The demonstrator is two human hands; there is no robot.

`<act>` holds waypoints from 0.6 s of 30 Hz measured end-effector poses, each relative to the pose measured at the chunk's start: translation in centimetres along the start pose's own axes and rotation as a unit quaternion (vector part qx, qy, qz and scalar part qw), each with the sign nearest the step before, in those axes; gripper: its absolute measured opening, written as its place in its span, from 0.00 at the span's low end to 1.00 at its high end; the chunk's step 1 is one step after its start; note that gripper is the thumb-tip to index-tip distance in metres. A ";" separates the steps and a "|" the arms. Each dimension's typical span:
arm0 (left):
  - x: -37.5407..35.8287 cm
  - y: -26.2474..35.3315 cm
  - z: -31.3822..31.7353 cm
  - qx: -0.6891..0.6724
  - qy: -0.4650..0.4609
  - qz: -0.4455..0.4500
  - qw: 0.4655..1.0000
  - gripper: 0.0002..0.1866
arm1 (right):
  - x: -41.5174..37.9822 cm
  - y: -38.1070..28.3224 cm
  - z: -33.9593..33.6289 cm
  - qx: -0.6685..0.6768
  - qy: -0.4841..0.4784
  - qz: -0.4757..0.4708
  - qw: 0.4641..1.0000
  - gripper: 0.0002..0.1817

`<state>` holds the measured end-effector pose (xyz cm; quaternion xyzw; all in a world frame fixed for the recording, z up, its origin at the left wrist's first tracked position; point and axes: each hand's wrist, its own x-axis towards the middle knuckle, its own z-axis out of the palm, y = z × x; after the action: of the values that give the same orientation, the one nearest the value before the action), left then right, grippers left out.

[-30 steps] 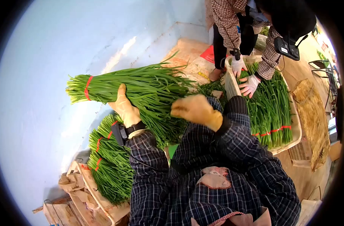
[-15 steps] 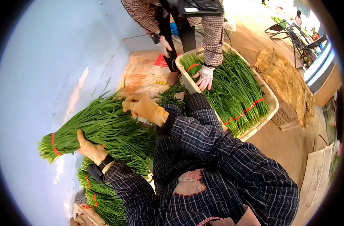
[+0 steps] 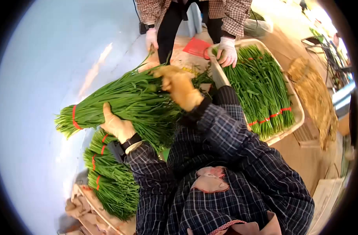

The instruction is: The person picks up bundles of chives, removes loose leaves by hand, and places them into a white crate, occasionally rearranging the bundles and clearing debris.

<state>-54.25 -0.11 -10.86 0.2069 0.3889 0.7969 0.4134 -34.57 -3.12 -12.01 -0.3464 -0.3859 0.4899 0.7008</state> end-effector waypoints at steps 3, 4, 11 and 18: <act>0.6 -0.1 -0.8 -0.022 0.028 -0.018 0.999 0.26 | 1.2 -0.4 -4.1 0.049 -0.016 0.053 0.997 0.13; 0.7 0.1 -0.9 -0.019 0.030 -0.013 0.999 0.26 | 1.4 -0.5 -5.4 0.012 -0.052 0.058 0.997 0.12; 0.8 0.0 -2.1 -0.013 0.066 -0.043 0.997 0.19 | 0.1 -4.4 -0.1 -0.492 -0.144 -0.047 0.857 0.19; -1.8 0.8 -0.5 0.001 0.111 -0.076 0.991 0.32 | 2.1 -0.6 2.3 -0.285 -0.150 0.044 0.946 0.17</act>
<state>-53.99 -2.13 -10.54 0.0871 0.4482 0.7807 0.4267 -35.89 -1.00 -10.00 -0.4710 -0.5941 0.4364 0.4845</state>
